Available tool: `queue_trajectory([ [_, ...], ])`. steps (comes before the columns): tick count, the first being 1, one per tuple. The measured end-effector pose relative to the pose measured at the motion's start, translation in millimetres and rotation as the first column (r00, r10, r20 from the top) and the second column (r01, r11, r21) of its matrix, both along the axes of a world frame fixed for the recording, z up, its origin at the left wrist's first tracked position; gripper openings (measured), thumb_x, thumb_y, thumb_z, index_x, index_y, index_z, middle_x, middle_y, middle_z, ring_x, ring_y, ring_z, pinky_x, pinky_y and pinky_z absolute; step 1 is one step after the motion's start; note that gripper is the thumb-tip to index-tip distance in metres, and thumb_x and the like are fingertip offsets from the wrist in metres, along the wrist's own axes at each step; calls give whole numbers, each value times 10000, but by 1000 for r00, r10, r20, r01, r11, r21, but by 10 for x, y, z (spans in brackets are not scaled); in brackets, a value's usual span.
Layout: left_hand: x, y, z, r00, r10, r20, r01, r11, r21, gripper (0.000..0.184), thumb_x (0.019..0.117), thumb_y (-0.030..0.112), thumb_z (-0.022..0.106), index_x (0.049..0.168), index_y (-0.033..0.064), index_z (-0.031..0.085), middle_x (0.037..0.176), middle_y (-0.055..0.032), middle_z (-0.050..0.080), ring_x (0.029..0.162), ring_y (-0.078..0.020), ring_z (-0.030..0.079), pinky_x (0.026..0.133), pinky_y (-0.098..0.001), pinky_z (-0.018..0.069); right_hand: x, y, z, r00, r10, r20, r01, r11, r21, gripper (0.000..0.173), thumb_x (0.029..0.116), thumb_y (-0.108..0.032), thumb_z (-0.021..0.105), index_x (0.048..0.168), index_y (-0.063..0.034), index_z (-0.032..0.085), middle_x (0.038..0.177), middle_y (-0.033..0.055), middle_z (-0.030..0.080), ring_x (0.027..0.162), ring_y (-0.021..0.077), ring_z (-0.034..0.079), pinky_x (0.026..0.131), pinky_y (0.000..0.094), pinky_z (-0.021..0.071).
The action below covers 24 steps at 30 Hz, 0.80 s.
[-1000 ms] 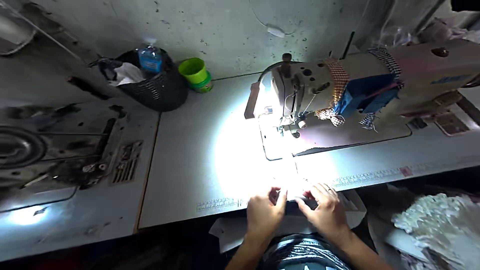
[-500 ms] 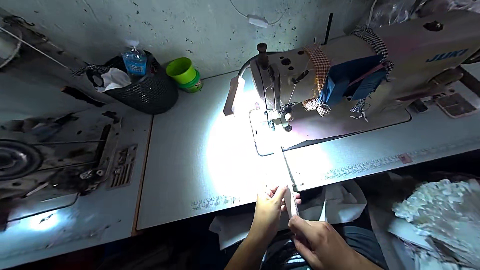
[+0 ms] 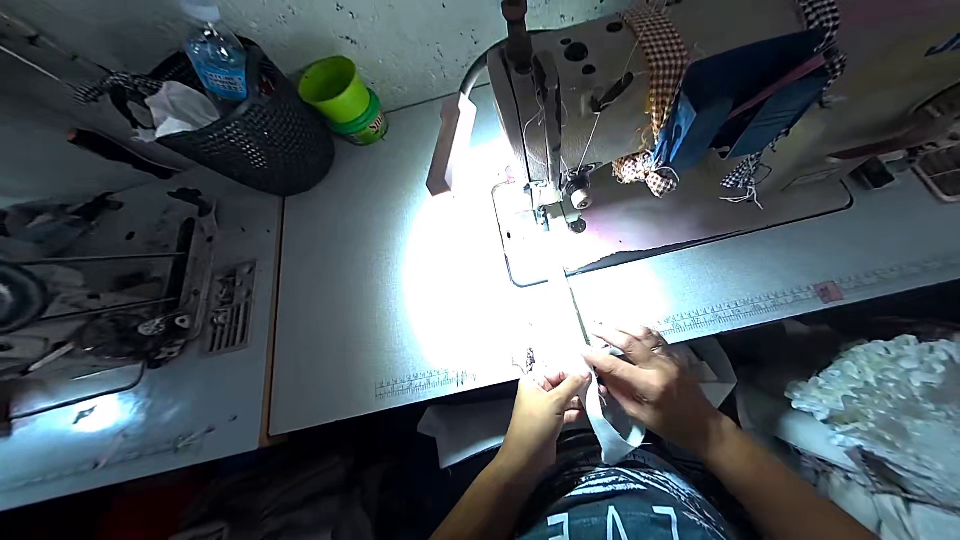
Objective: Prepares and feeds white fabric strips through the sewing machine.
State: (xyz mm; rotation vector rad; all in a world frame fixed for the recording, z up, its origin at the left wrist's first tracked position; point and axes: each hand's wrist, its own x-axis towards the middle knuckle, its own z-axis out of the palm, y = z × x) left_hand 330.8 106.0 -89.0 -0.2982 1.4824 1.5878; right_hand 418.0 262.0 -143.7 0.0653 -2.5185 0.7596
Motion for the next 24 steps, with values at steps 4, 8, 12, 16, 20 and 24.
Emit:
queue_trajectory([
  [4, 2, -142, -61, 974, -215, -75, 218, 975, 42, 231, 1033, 31, 540, 869, -7, 698, 774, -51, 727, 710, -113, 714, 714, -277, 612, -130, 7, -168, 989, 127, -80, -123, 991, 53, 259, 1009, -112, 556, 1128, -140, 784, 1236, 62, 742, 1232, 224, 648, 1070, 368, 476],
  [8, -168, -318, -7, 503, -588, -634, 266, 803, -533, 363, 986, 374, 592, 751, 134, 730, 637, 63, 650, 596, -53, 628, 591, -316, 536, -120, -40, -209, 988, 128, -91, -124, 991, 53, 272, 1014, -73, 538, 1150, -95, 772, 1244, 64, 740, 1258, 212, 640, 1108, 345, 466],
  [12, -529, -143, -86, -3, -547, -837, -62, 835, -546, 246, 984, 291, 605, 981, 130, 790, 762, -3, 710, 617, -143, 654, 539, -364, 518, -97, -132, -179, 987, 120, -105, -111, 990, 90, 239, 1004, -64, 559, 1109, -90, 772, 1204, 75, 751, 1228, 220, 656, 1082, 346, 485],
  [16, -856, -115, -143, -238, -487, -840, 226, 814, -535, 360, 961, 47, 539, 1243, 152, 736, 1307, -50, 687, 1174, -205, 655, 960, -373, 552, -95, -241, 50, 984, 112, -136, -103, 992, 66, 238, 1011, -77, 541, 1116, -104, 753, 1204, 93, 741, 1254, 243, 639, 1111, 386, 468],
  [20, -795, -222, -307, -423, -309, -852, 249, 864, -437, 284, 979, 182, 570, 1177, 143, 769, 1237, -58, 740, 1199, -218, 666, 1002, -395, 511, -87, -293, 164, 985, 17, -171, -5, 997, 73, 252, 1015, -133, 538, 1136, -198, 749, 1133, 60, 688, 1153, 211, 594, 1054, 352, 429],
  [24, -509, -321, -528, -484, -204, -851, 34, 967, -251, 220, 1005, 155, 580, 1038, 93, 789, 1041, -102, 784, 967, -211, 718, 849, -343, 515, -82, -317, 53, 983, -18, -181, 24, 999, 28, 233, 1032, -194, 539, 1188, -174, 710, 1082, 76, 659, 1042, 203, 600, 949, 317, 461],
])
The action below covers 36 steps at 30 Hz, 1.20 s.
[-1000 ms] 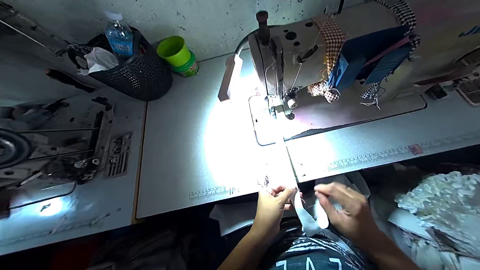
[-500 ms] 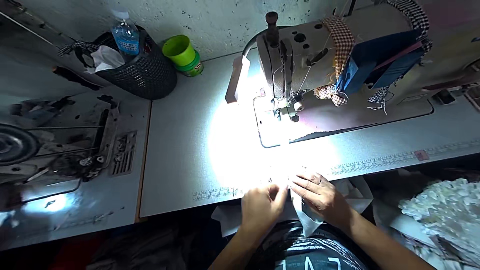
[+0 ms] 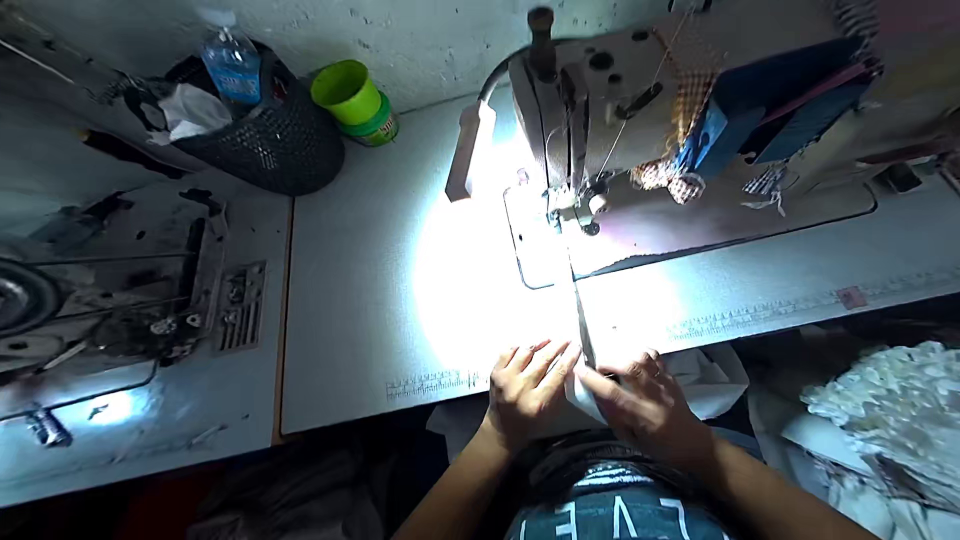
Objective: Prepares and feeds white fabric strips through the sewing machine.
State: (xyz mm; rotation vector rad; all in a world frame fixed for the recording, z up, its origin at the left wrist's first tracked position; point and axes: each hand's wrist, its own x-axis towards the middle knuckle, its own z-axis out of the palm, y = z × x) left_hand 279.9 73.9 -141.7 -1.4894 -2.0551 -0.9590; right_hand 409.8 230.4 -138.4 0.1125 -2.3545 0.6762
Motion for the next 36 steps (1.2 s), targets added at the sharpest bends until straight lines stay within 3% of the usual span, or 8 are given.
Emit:
queue_trajectory([
  [6, 213, -23, -173, 984, 175, 40, -178, 978, 108, 167, 973, 174, 657, 960, 130, 818, 995, -29, 788, 921, -179, 632, 858, -340, 410, 175, -10, -157, 994, 5, 108, 40, 909, -415, 209, 1006, -92, 558, 1107, 49, 675, 1004, 143, 733, 943, 115, 707, 880, 231, 576],
  [12, 292, 90, -229, 988, 156, 24, -157, 978, 136, 155, 982, 202, 651, 958, 166, 800, 976, 2, 777, 935, -160, 613, 912, -349, 356, 72, 52, -174, 993, -88, 77, 103, 969, -224, 198, 989, -115, 607, 1111, -84, 759, 1040, 88, 742, 1023, 176, 671, 954, 316, 513],
  [16, 446, 30, -270, 996, 87, -9, -85, 990, 113, 151, 997, 220, 637, 1036, 171, 775, 1056, 7, 766, 999, -148, 618, 962, -337, 370, -16, 196, -245, 997, 17, 71, -5, 987, -161, 226, 1005, -185, 617, 1164, -155, 774, 1239, 108, 708, 1217, 234, 616, 1063, 367, 473],
  [21, 485, -152, -199, 987, -160, -22, 160, 987, 8, 209, 1030, 249, 583, 1104, 138, 744, 1157, -32, 749, 1068, -156, 613, 972, -314, 380, -59, 268, -281, 992, 109, 70, -106, 994, -38, 242, 1020, -116, 576, 1157, -118, 775, 1220, 85, 742, 1248, 244, 633, 1093, 382, 462],
  [25, 274, -231, -24, 958, -269, 101, 273, 961, -33, 509, 1041, 511, 449, 1203, 113, 721, 1201, -67, 738, 1126, -158, 640, 994, -300, 445, -54, 225, -292, 992, 110, 62, -110, 994, 8, 265, 1010, -107, 539, 1135, -95, 773, 1200, 84, 752, 1221, 231, 655, 1068, 373, 481],
  [29, -346, 89, 158, 983, -136, 120, 147, 984, -96, 308, 1018, 182, 519, 1132, 32, 761, 1139, -122, 758, 993, -197, 730, 853, -339, 583, -80, 182, -225, 990, 127, 68, -131, 990, 46, 231, 997, -85, 546, 1047, -93, 771, 1177, 78, 759, 1229, 233, 656, 1091, 382, 476],
  [33, -949, 385, 133, 988, -146, 56, 156, 933, -325, 360, 983, 95, 551, 1311, 50, 693, 1385, -113, 653, 1317, -242, 600, 1120, -398, 467, -81, 119, -180, 990, 112, 84, -121, 986, 111, 241, 991, -90, 551, 1045, -99, 785, 1157, 54, 769, 1172, 207, 690, 1053, 363, 511],
  [36, -1145, 468, 96, 985, -153, 84, 173, 911, -375, 349, 1011, 177, 514, 1283, 89, 715, 1364, -75, 666, 1350, -254, 559, 1159, -425, 412, -71, 97, -147, 991, 107, 75, -115, 989, 99, 224, 988, -94, 563, 1017, -108, 784, 1103, 46, 780, 1136, 192, 705, 1039, 355, 523],
])
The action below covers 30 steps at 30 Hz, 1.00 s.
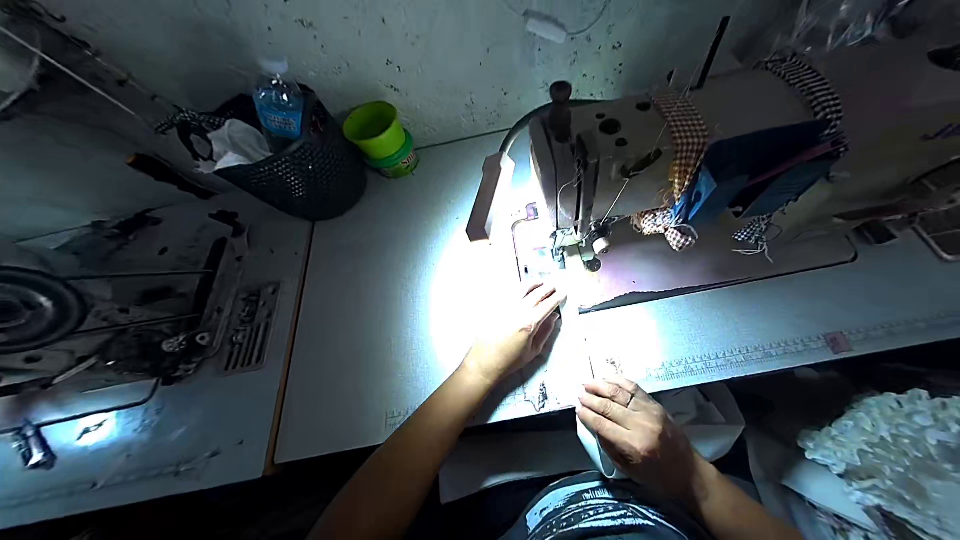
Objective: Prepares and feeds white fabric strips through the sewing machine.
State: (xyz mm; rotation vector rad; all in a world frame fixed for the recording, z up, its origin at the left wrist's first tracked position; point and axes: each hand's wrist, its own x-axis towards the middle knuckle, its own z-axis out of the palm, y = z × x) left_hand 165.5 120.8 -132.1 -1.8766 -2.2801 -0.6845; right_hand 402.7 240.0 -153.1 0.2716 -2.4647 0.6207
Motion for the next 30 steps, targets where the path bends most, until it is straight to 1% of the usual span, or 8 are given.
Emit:
queue_trajectory([
  [4, -13, 59, 17, 1000, 22, -3, -22, 1000, 14, 329, 998, 254, 553, 1220, 113, 751, 1305, -63, 696, 1232, -261, 623, 1088, -426, 452, 32, 10, 2, 1000, 8, -2, -8, 998, -68, 217, 995, -122, 569, 1033, -113, 783, 1086, 43, 781, 1148, 177, 698, 1070, 360, 497],
  [6, -26, 92, 33, 1000, 14, 6, -14, 1000, 13, 340, 995, 272, 558, 1218, 103, 751, 1298, -76, 701, 1244, -271, 626, 1108, -438, 440, 67, 30, 18, 1000, -6, 12, 7, 997, -83, 228, 987, -116, 558, 1042, -113, 780, 1087, 42, 780, 1150, 175, 691, 1063, 356, 489],
  [8, -53, 104, 26, 1000, 17, 10, -17, 1000, -20, 345, 1004, 292, 547, 1227, 127, 751, 1315, -59, 694, 1275, -274, 599, 1083, -437, 450, 100, 52, 33, 1000, -21, 23, 23, 996, -88, 234, 989, -117, 552, 1045, -115, 779, 1091, 43, 779, 1156, 171, 687, 1074, 355, 477],
  [11, -70, 124, -2, 1000, 17, 2, -17, 999, -31, 347, 1010, 317, 545, 1222, 137, 751, 1308, -45, 694, 1236, -276, 605, 1039, -429, 471, 125, 75, 20, 999, -34, 29, 36, 996, -86, 236, 989, -130, 553, 1053, -119, 780, 1109, 41, 777, 1167, 164, 681, 1085, 358, 463],
  [14, -76, 143, 7, 998, 36, 44, -35, 999, -27, 389, 1001, 324, 554, 1277, 108, 723, 1329, -65, 684, 1265, -285, 593, 1088, -445, 439, 123, 67, -13, 999, -30, 21, 31, 996, -85, 233, 994, -141, 547, 1055, -125, 771, 1122, 39, 774, 1187, 164, 670, 1106, 363, 437],
  [19, -86, 147, 3, 996, 73, 56, -71, 997, -30, 418, 996, 339, 545, 1298, 102, 711, 1340, -91, 675, 1289, -309, 580, 1087, -486, 433, 125, 18, -68, 999, -33, 9, 34, 995, -99, 235, 991, -143, 550, 1055, -129, 776, 1138, 43, 771, 1187, 166, 668, 1114, 368, 424],
  [28, -99, 167, -10, 996, 87, 31, -85, 995, -44, 426, 991, 354, 531, 1312, 133, 703, 1346, -70, 663, 1243, -308, 576, 1004, -488, 450, 108, -21, -51, 998, -65, 13, 66, 992, -107, 241, 1000, -153, 538, 1046, -128, 773, 1130, 41, 773, 1192, 163, 666, 1122, 369, 412],
  [30, -108, 160, -14, 996, 80, 37, -78, 995, -57, 434, 1000, 355, 522, 1339, 139, 686, 1378, -65, 650, 1281, -300, 571, 1068, -494, 429, 104, -33, -52, 998, -64, 15, 65, 992, -111, 251, 1002, -153, 529, 1052, -123, 773, 1137, 45, 770, 1199, 165, 662, 1131, 373, 407],
])
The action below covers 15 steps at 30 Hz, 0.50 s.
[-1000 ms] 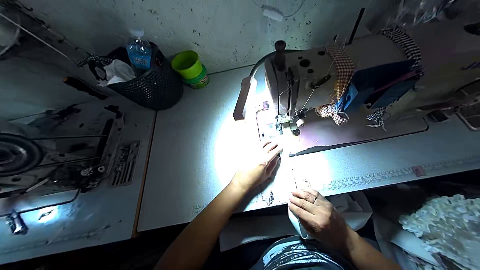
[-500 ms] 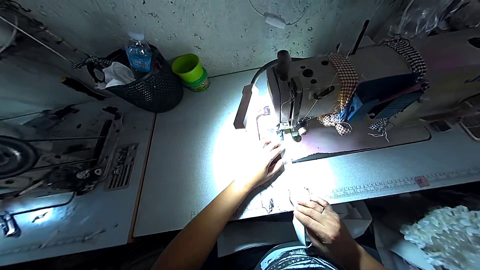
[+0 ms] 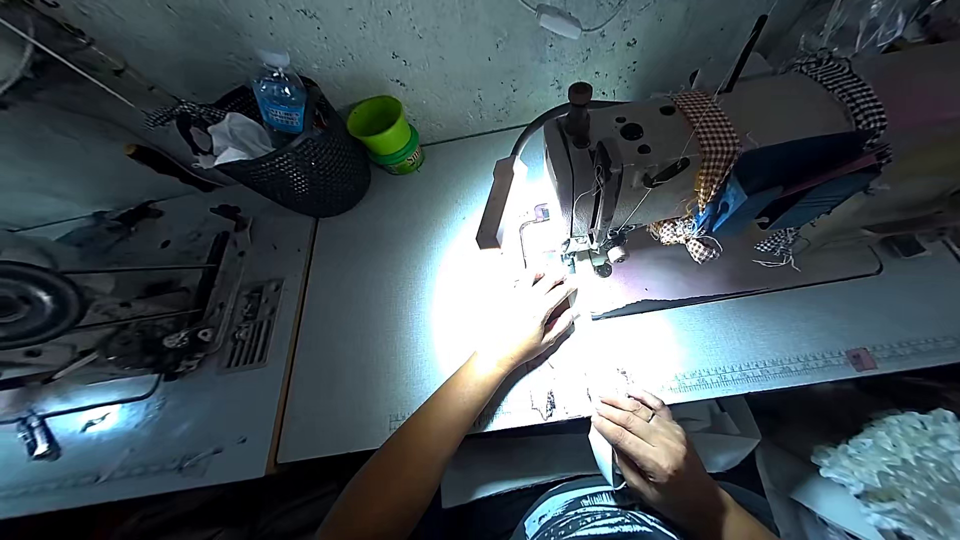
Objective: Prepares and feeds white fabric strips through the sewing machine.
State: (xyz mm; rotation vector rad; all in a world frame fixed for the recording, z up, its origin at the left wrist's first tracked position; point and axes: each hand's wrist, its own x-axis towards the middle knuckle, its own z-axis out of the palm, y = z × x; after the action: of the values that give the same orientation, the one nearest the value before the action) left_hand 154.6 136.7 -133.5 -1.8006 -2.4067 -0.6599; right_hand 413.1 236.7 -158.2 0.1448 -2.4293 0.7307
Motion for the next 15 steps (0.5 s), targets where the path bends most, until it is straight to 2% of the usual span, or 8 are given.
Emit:
queue_trajectory([
  [3, -11, -6, -2, 1000, -2, 4, 2, 1000, 3, 433, 1001, 364, 514, 1336, 151, 689, 1367, -50, 652, 1261, -289, 566, 1049, -493, 424, -13, -36, -15, 1000, 6, -8, -6, 1000, -2, 247, 1005, -161, 529, 1052, -127, 770, 1144, 41, 768, 1213, 165, 652, 1132, 368, 404],
  [11, -25, -5, -13, 999, -20, 38, 20, 1000, 3, 428, 1014, 354, 503, 1340, 144, 682, 1387, -55, 635, 1313, -280, 537, 1099, -489, 392, 11, -85, -55, 1000, -2, -22, 2, 1000, -20, 249, 1011, -179, 529, 1066, -137, 768, 1155, 39, 765, 1225, 159, 646, 1143, 369, 396],
  [14, 9, -21, -15, 1000, -8, 25, 8, 1000, -6, 433, 1024, 379, 494, 1344, 157, 685, 1387, -52, 642, 1321, -283, 546, 1104, -501, 399, 46, -66, -72, 999, 32, -25, -33, 999, -40, 228, 1019, -162, 550, 1097, -151, 764, 1167, 26, 758, 1247, 155, 628, 1144, 360, 395],
  [15, 32, -30, -11, 1000, -15, 14, 15, 1000, -13, 447, 1018, 391, 492, 1362, 171, 674, 1373, -58, 648, 1291, -284, 563, 1073, -499, 415, 56, -56, -77, 999, 45, -28, -47, 998, -53, 221, 1018, -156, 559, 1092, -147, 767, 1166, 27, 759, 1243, 157, 632, 1137, 357, 409],
])
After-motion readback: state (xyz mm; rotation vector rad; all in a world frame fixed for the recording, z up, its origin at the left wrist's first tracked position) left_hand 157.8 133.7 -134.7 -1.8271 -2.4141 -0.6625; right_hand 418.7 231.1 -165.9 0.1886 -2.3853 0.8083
